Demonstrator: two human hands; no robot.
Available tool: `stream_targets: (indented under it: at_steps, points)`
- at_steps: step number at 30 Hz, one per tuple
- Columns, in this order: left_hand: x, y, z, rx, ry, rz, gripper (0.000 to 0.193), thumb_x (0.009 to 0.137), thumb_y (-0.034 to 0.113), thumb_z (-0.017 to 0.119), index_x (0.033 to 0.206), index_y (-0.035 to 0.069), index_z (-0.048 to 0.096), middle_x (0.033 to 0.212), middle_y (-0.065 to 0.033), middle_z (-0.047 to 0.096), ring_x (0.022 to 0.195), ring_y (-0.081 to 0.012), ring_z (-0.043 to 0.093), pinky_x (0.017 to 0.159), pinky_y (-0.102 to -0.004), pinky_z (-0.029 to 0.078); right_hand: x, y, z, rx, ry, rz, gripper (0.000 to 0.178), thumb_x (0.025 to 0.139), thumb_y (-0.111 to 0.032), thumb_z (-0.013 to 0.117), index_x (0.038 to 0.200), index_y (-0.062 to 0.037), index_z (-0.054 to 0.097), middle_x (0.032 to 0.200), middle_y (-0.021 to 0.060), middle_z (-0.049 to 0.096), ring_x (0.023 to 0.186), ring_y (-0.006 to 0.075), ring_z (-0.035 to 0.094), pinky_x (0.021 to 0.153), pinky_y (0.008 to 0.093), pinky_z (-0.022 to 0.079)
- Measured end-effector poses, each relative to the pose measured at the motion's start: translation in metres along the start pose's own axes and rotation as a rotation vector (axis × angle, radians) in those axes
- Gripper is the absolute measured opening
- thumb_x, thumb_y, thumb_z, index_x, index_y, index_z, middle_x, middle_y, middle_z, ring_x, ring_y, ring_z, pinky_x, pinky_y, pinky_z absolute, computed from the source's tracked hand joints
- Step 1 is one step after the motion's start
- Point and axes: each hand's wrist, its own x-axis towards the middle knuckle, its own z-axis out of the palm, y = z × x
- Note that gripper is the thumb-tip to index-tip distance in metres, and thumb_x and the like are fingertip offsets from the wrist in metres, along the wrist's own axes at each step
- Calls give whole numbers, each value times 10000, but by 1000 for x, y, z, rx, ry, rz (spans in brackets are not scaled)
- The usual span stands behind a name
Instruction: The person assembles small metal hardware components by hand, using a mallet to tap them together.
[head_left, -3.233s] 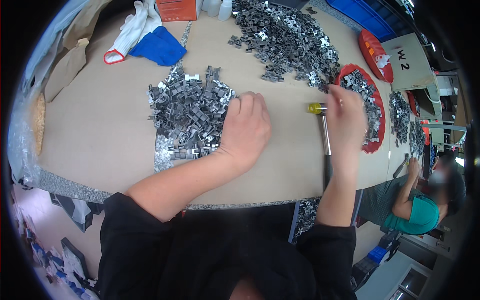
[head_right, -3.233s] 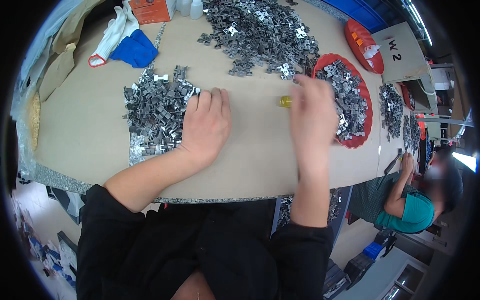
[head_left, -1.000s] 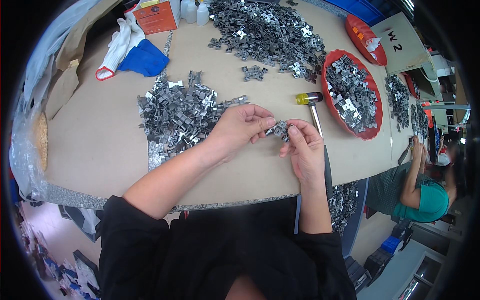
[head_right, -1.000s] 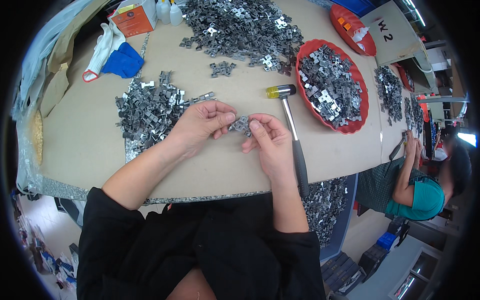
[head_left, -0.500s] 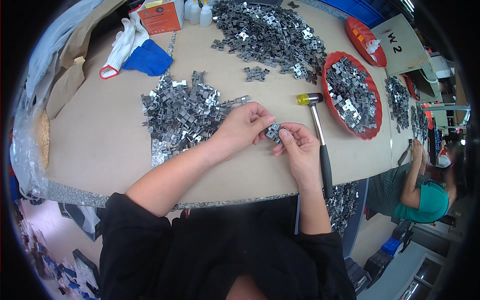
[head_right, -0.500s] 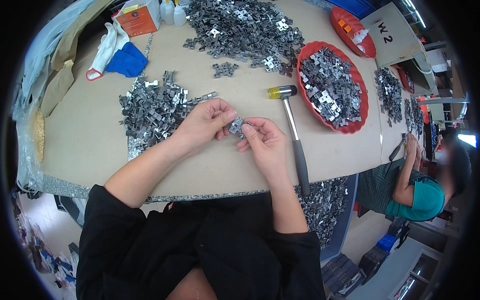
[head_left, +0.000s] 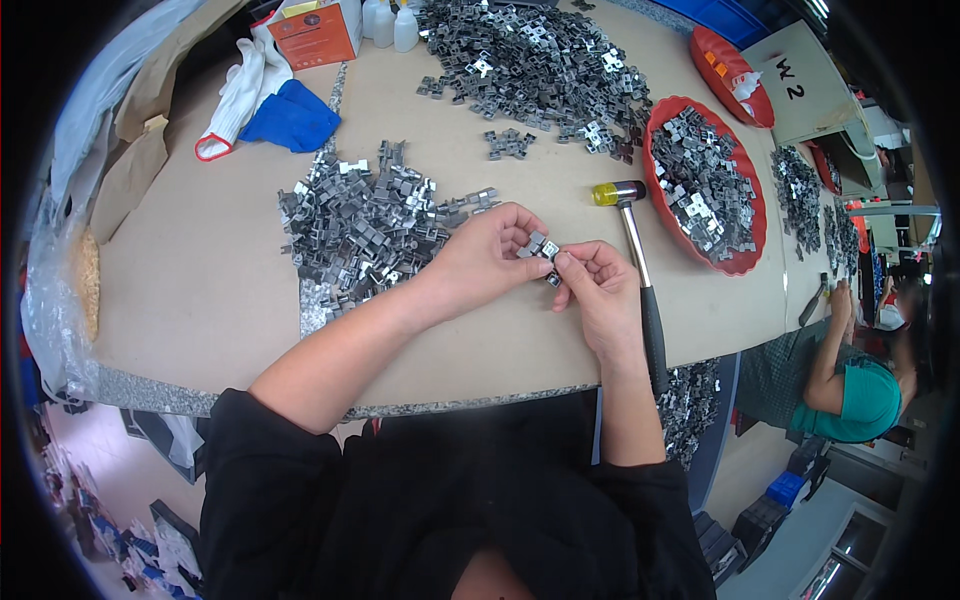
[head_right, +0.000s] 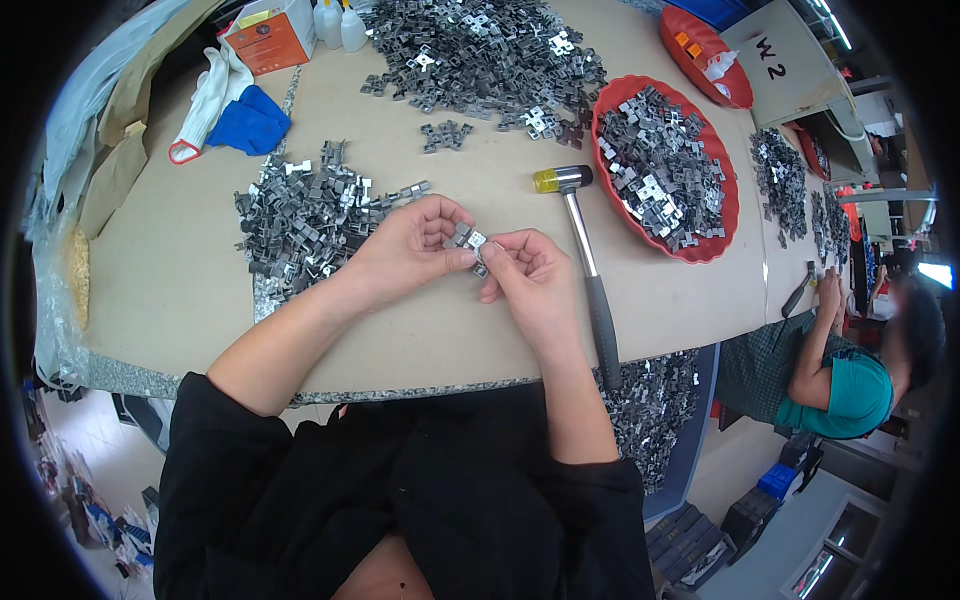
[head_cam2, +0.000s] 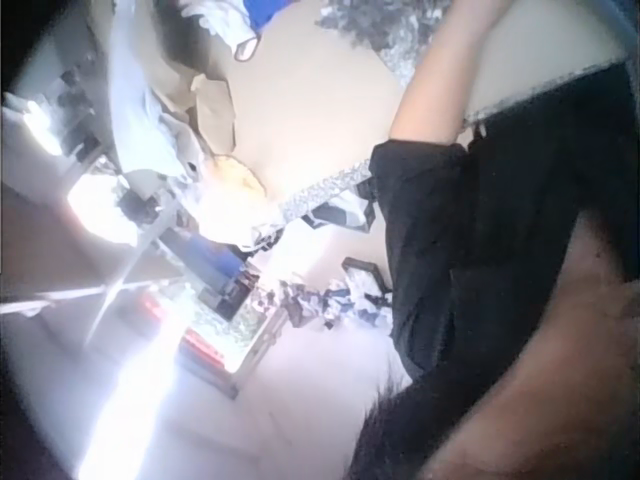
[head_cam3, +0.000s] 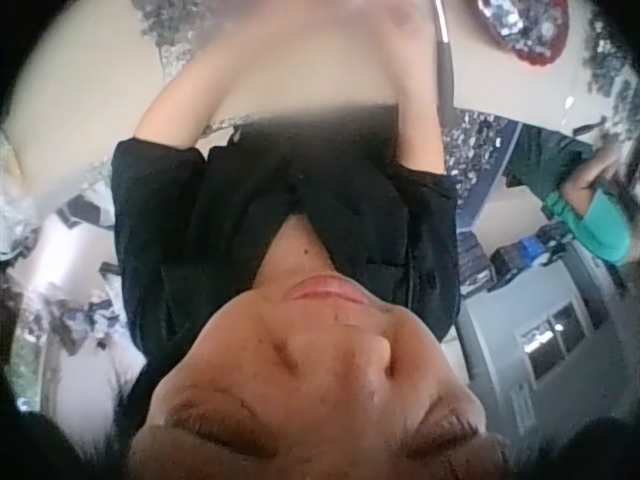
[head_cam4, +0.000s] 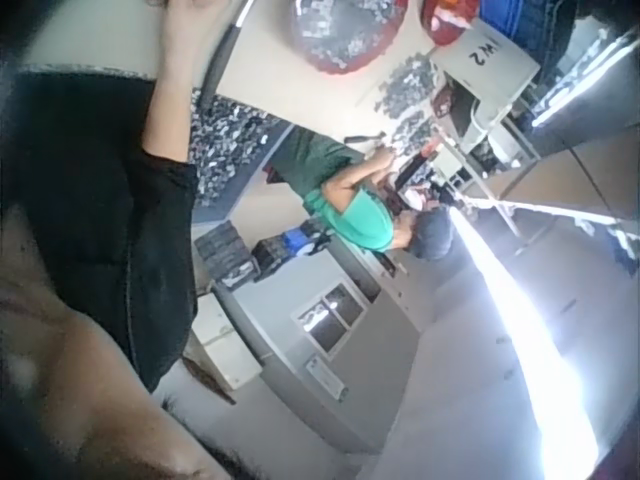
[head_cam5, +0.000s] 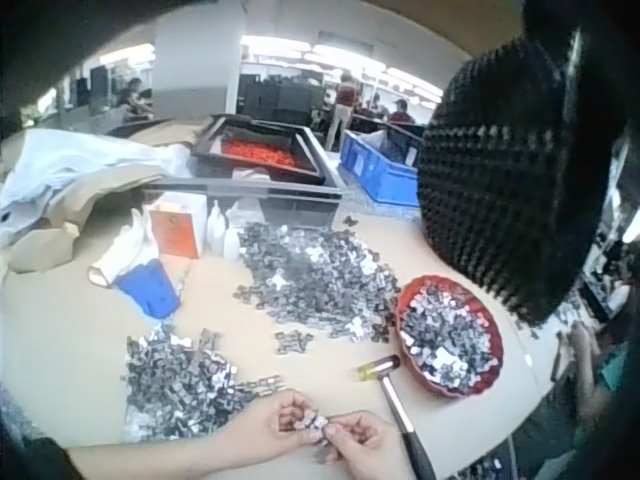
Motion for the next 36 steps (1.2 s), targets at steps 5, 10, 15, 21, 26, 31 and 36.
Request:
stream_targets:
  at_steps: [5, 10, 15, 21, 26, 31, 36]
  points:
    - [0, 5, -3, 21, -26, -35, 319, 738, 9, 656, 995, 3, 468, 876, -45, 534, 813, -88, 528, 704, -207, 456, 4, -14, -3, 3, -67, 117, 164, 816, -84, 592, 914, 37, 541, 653, 29, 561, 474, 55, 497, 416, 171, 399]
    - [-1, 10, -6, 46, -61, -66, 365, 734, 7, 652, 1034, -4, 444, 884, -60, 556, 793, -96, 546, 697, -214, 454, 8, -14, -3, -59, -161, 168, 170, 813, -105, 603, 913, 29, 571, 634, 3, 540, 438, 31, 424, 374, 161, 312]
    - [-2, 12, 0, 34, 4, -52, 249, 789, 164, 640, 936, 13, 507, 797, -28, 562, 697, -66, 523, 598, -195, 419, 5, -6, -1, 182, 1, 72, 176, 813, -129, 611, 896, 22, 579, 587, -5, 508, 434, 32, 404, 373, 161, 294]
    - [-1, 7, 0, 146, -40, -86, 259, 844, 273, 578, 739, 38, 545, 638, 15, 533, 569, -30, 457, 496, -176, 352, 6, -2, -3, 191, -29, 88, 175, 808, -145, 621, 868, 11, 570, 607, -9, 504, 438, 34, 395, 373, 161, 291]
    - [-1, 6, -2, 152, -64, -39, 272, 853, 258, 568, 698, 40, 521, 635, 17, 526, 565, -30, 447, 498, -177, 350, 7, -10, -5, 139, -61, 144, 154, 805, -132, 622, 850, 3, 564, 618, -20, 495, 435, 16, 362, 369, 162, 259]
    - [-1, 3, -1, 120, -67, -49, 270, 853, 253, 569, 697, 39, 514, 641, 16, 518, 578, -35, 452, 510, -181, 359, 4, -3, -3, 194, -49, 103, 126, 803, -110, 620, 838, -4, 562, 615, -33, 485, 432, 0, 329, 370, 162, 217]
    - [-4, 5, 2, 63, -85, -42, 258, 854, 247, 567, 712, 38, 513, 628, 19, 506, 575, -35, 454, 509, -183, 360, 1, -2, -1, 227, -31, 44, 103, 803, -99, 616, 819, -13, 562, 605, -39, 476, 424, -2, 320, 371, 168, 207]
